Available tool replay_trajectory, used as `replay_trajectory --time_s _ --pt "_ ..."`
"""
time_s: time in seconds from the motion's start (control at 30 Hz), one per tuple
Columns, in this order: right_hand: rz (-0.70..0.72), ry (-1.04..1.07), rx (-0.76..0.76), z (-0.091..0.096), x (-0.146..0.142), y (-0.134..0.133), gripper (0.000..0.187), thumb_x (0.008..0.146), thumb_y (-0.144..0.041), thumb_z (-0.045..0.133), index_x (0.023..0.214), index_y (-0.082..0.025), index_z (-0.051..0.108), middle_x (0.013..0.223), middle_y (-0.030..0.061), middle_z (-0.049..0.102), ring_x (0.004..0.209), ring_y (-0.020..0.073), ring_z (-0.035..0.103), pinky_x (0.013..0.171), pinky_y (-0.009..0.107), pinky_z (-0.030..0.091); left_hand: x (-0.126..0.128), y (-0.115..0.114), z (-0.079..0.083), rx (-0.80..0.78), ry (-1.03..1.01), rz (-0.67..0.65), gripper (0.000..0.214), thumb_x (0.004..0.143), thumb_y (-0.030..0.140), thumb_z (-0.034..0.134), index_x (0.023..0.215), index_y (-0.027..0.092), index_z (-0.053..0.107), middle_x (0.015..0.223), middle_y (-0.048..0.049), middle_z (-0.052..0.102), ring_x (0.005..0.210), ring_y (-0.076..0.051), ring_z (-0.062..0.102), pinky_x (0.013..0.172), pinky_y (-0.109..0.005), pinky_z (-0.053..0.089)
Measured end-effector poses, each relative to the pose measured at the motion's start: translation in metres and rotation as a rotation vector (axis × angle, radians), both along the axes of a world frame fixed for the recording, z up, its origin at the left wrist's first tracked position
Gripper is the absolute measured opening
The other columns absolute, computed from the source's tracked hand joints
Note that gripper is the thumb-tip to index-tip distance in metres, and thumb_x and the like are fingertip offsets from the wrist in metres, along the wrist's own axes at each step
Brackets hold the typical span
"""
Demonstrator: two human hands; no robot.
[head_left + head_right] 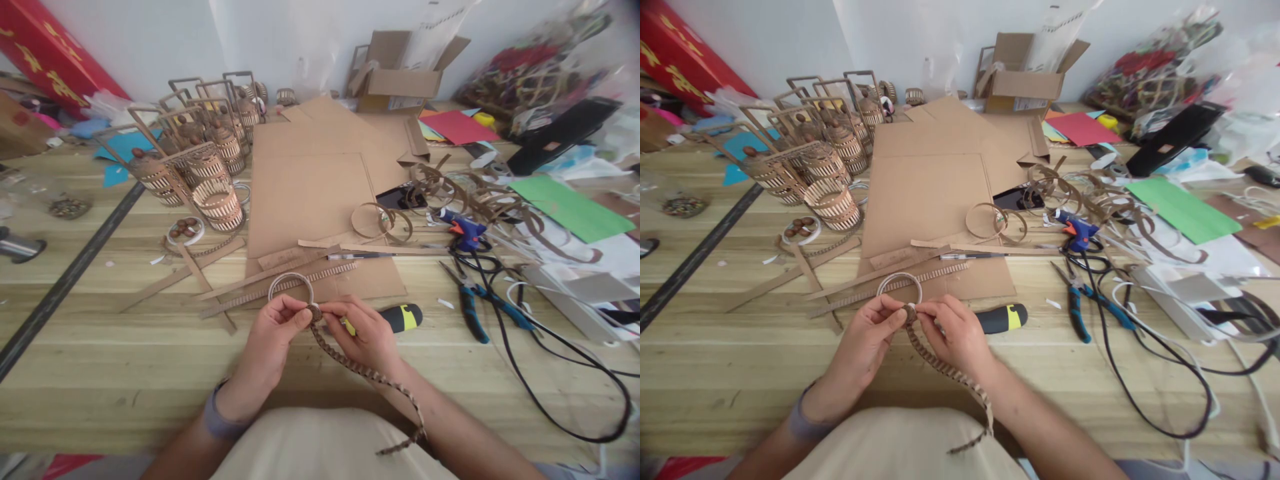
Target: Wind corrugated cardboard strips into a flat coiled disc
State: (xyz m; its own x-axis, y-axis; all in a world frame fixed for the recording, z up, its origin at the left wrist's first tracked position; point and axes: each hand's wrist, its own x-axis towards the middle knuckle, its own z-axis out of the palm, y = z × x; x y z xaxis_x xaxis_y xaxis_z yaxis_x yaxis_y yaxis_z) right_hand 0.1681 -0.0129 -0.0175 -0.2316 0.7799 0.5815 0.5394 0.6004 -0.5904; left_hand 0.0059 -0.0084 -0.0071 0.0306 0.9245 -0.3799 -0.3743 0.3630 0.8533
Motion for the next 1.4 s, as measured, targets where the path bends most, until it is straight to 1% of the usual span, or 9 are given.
replay_trajectory --time_s 0.1,0.27,0.5,0.7,0.93,1.07,1.17,1.23,1.4 --pt "-0.005 -0.038 0.033 -0.001 0.001 0.001 0.018 0.093 -0.011 0.051 0.097 -0.02 0.067 0.078 0.0043 0.071 0.071 0.0159 0.07 0.065 0.025 0.059 0.0 0.0 -0.001 0.01 0.026 -0.002 0.026 0.056 0.026 0.09 0.064 0.016 0.067 0.063 0.0022 0.066 0.063 -0.012 0.056 0.064 -0.023 0.043" --pt "-0.002 -0.089 0.035 -0.003 0.002 0.002 0.02 0.093 -0.011 0.05 0.097 -0.021 0.067 0.077 0.0047 0.07 0.07 0.0168 0.069 0.065 0.027 0.059 -0.001 0.0 -0.003 0.008 0.046 -0.01 0.025 0.056 0.024 0.09 0.065 0.016 0.068 0.064 0.002 0.066 0.064 -0.013 0.057 0.066 -0.024 0.043" --pt "0.004 -0.075 0.042 -0.002 0.001 0.004 0.021 0.092 -0.009 0.047 0.096 -0.021 0.064 0.079 0.0048 0.071 0.073 0.0165 0.07 0.067 0.026 0.06 -0.001 0.0 -0.006 0.001 0.016 -0.02 0.028 0.056 0.026 0.091 0.066 0.016 0.067 0.064 0.0031 0.067 0.064 -0.011 0.057 0.065 -0.023 0.043" --pt "0.028 -0.009 -0.081 -0.003 0.003 0.004 0.021 0.092 -0.01 0.048 0.096 -0.022 0.065 0.081 0.0031 0.072 0.075 0.0157 0.07 0.068 0.025 0.059 -0.002 0.0 -0.005 -0.017 -0.016 -0.017 0.029 0.055 0.026 0.092 0.065 0.016 0.067 0.064 0.003 0.066 0.063 -0.011 0.056 0.064 -0.023 0.043" --pt "0.078 0.034 -0.127 0.003 0.007 0.006 0.021 0.092 -0.011 0.049 0.097 -0.022 0.067 0.081 0.0028 0.073 0.072 0.0151 0.069 0.065 0.024 0.057 0.0 0.001 -0.004 -0.041 -0.053 0.003 0.029 0.054 0.027 0.092 0.065 0.016 0.068 0.064 0.0026 0.066 0.064 -0.011 0.056 0.065 -0.022 0.043" --pt "0.058 0.116 -0.282 0.004 0.008 0.008 0.014 0.091 -0.017 0.055 0.087 -0.021 0.067 0.072 0.0013 0.071 0.065 0.0143 0.067 0.061 0.024 0.054 0.001 0.0 -0.003 -0.051 -0.065 -0.012 0.03 0.051 0.026 0.093 0.063 0.016 0.067 0.061 0.0035 0.064 0.062 -0.011 0.055 0.063 -0.022 0.043" --pt "0.046 0.21 -0.394 0.001 0.004 0.007 0.01 0.089 -0.023 0.057 0.083 -0.02 0.065 0.073 0.002 0.071 0.064 0.0142 0.067 0.057 0.023 0.053 0.002 0.0 -0.003 -0.051 -0.062 -0.016 0.03 0.051 0.026 0.093 0.062 0.016 0.067 0.063 0.0029 0.066 0.062 -0.011 0.056 0.064 -0.023 0.043" --pt "0.039 0.24 -0.411 -0.002 0.001 0.006 0.009 0.088 -0.025 0.057 0.084 -0.02 0.064 0.074 0.0025 0.071 0.064 0.0142 0.067 0.056 0.023 0.052 0.001 0.0 -0.004 -0.048 -0.065 -0.012 0.03 0.052 0.025 0.093 0.063 0.016 0.067 0.064 0.0026 0.067 0.063 -0.011 0.057 0.065 -0.023 0.044" --pt "0.022 0.223 -0.372 -0.008 -0.001 0.004 0.008 0.089 -0.024 0.057 0.085 -0.02 0.063 0.076 0.0029 0.071 0.066 0.0143 0.066 0.059 0.024 0.052 0.001 -0.001 -0.006 -0.08 -0.105 -0.003 0.032 0.049 0.026 0.095 0.063 0.015 0.068 0.062 0.0031 0.066 0.063 -0.011 0.057 0.065 -0.022 0.044"
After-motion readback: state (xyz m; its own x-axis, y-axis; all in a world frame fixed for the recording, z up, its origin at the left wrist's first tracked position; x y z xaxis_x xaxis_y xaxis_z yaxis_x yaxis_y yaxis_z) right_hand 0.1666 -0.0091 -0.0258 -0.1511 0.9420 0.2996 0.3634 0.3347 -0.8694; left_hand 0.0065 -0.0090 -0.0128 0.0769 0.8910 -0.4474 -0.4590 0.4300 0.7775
